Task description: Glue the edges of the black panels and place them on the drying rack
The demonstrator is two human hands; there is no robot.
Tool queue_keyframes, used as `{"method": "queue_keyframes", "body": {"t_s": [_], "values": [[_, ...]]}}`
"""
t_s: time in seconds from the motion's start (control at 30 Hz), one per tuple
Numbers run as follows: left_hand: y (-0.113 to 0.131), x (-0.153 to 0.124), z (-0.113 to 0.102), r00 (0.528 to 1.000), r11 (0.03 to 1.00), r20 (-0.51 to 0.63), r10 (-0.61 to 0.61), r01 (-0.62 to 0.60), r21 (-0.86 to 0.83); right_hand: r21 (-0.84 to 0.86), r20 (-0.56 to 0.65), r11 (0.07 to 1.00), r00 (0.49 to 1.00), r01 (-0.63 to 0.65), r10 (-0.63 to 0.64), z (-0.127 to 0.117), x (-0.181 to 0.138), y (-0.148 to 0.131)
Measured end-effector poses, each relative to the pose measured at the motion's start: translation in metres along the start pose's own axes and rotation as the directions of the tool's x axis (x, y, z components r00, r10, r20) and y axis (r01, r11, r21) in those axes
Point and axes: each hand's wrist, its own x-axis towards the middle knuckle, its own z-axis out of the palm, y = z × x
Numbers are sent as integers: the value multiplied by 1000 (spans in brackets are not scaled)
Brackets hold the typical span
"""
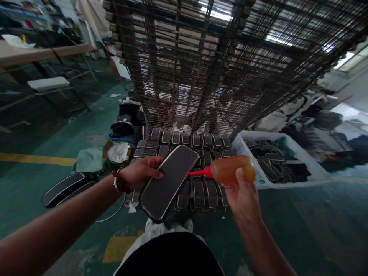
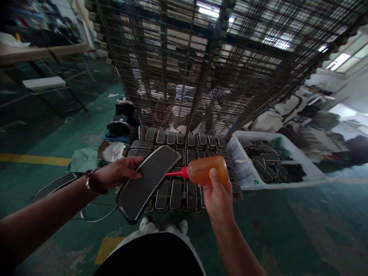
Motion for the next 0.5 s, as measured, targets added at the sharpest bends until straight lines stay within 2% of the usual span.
{"method": "queue_keyframes", "body": {"t_s": [0.3, 0.5], "values": [[0, 1, 1, 995, 999, -93, -29, 25, -42, 15, 132, 1000, 991, -27, 25, 3, -23, 3], [-4, 6, -7, 992, 998, -118, -37, 30, -58, -3, 212, 1000, 977, -20, 21, 1, -34, 3]]}}
